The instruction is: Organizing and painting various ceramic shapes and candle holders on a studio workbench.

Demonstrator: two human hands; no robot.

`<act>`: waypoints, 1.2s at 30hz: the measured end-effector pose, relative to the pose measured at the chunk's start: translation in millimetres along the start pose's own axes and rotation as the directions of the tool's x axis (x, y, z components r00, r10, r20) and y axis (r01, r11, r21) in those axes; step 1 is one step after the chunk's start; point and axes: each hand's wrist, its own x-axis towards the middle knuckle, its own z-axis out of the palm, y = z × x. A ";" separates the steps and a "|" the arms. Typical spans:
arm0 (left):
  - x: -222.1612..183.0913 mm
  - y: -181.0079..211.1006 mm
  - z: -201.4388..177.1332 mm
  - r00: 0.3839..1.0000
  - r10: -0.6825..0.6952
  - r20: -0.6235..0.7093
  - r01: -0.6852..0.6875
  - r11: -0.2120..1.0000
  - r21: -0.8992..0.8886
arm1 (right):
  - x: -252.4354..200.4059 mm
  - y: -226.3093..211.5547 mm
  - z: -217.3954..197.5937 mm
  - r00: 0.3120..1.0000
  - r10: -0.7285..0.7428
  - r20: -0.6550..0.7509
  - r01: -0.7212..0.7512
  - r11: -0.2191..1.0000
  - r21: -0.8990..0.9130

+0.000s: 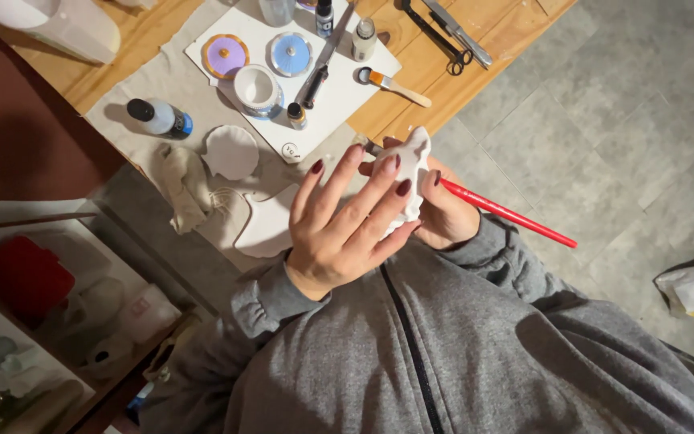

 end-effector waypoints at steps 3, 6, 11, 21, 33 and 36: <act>9.4 -2.4 -5.7 0.990 -0.080 0.113 0.090 0.992 -0.092 | -5.2 1.9 -1.6 1.000 -0.006 0.012 0.007 0.998 -0.056; 13.8 -8.6 -7.0 0.962 -0.157 0.224 0.214 0.941 -0.261 | -11.7 9.1 -17.7 0.999 0.019 -0.047 -0.021 0.999 -0.036; -18.5 -6.9 20.5 0.857 -0.363 0.367 0.495 0.780 -0.384 | -9.2 13.5 -25.2 0.947 0.076 -0.311 -0.200 0.899 -0.390; -144.6 -21.3 130.0 0.601 -0.710 0.367 0.797 0.497 -0.344 | -1.1 -37.4 -170.1 0.849 -0.324 -0.418 -0.461 -0.067 -0.885; -148.0 -43.0 161.7 0.566 -0.781 0.266 0.820 0.500 -0.278 | 161.1 -86.7 -331.3 0.952 -0.067 -0.297 -0.179 -0.912 -0.368; -148.2 -47.3 169.3 0.563 -0.765 0.313 0.826 0.505 -0.250 | 167.0 -85.0 -318.6 0.905 -0.042 -0.424 -0.209 -0.910 -0.357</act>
